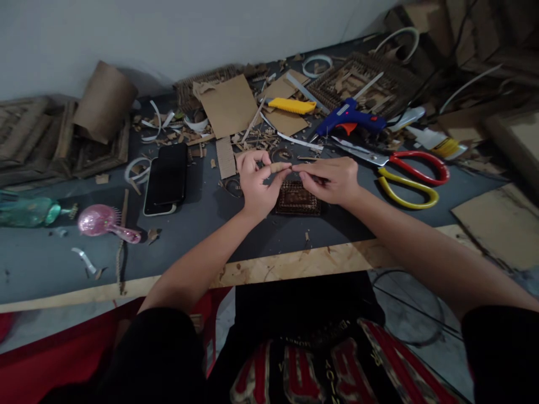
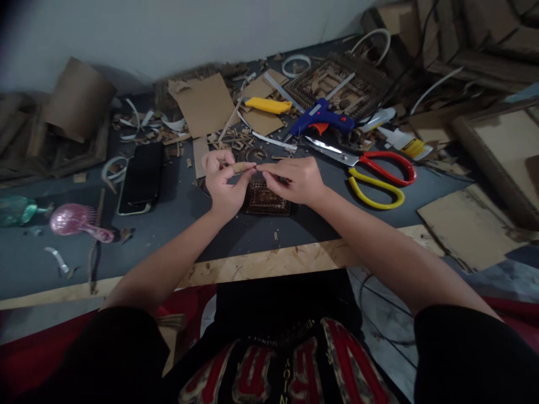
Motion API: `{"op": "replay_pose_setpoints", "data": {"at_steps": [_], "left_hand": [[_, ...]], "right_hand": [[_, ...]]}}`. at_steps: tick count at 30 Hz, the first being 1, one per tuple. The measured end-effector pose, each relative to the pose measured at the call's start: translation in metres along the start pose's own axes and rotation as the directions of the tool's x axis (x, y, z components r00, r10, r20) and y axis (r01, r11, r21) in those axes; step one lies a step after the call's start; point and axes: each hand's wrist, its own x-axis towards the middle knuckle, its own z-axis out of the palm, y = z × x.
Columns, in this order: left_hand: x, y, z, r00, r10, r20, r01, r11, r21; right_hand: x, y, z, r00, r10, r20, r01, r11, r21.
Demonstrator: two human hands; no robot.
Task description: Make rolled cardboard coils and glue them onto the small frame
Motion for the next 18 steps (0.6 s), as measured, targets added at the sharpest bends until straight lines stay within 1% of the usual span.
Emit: {"op": "replay_pose_setpoints", "data": {"at_steps": [3,5,8,12,18], "left_hand": [[-0.0013,-0.0007,0.0005,0.999,-0.023,0.026,0.023,1.000,0.006],[-0.0019,-0.0012,0.0008,0.999,-0.025,0.032,0.025,1.000,0.008],[-0.0016,-0.0013,0.0007,0.999,-0.019,0.038,0.019,1.000,-0.003],[-0.0010,-0.0007,0.0004,0.999,-0.004,0.038,0.005,1.000,-0.024],[-0.0016,-0.0007,0.0000,0.997,-0.030,0.074,0.029,0.999,0.016]], "right_hand": [[0.0002,-0.0009,-0.0008,1.000,0.004,0.000,-0.004,1.000,0.014],[-0.0006,-0.0005,-0.0006,1.000,0.009,0.017,-0.009,1.000,-0.007],[-0.0025,0.0014,0.0004,0.998,0.012,0.058,-0.006,0.995,-0.104],[-0.0039,0.0029,0.0005,0.993,-0.020,0.114,0.047,0.968,-0.247],[0.0007,-0.0025,-0.0029,0.984,-0.059,0.167,0.118,0.921,-0.370]]}}
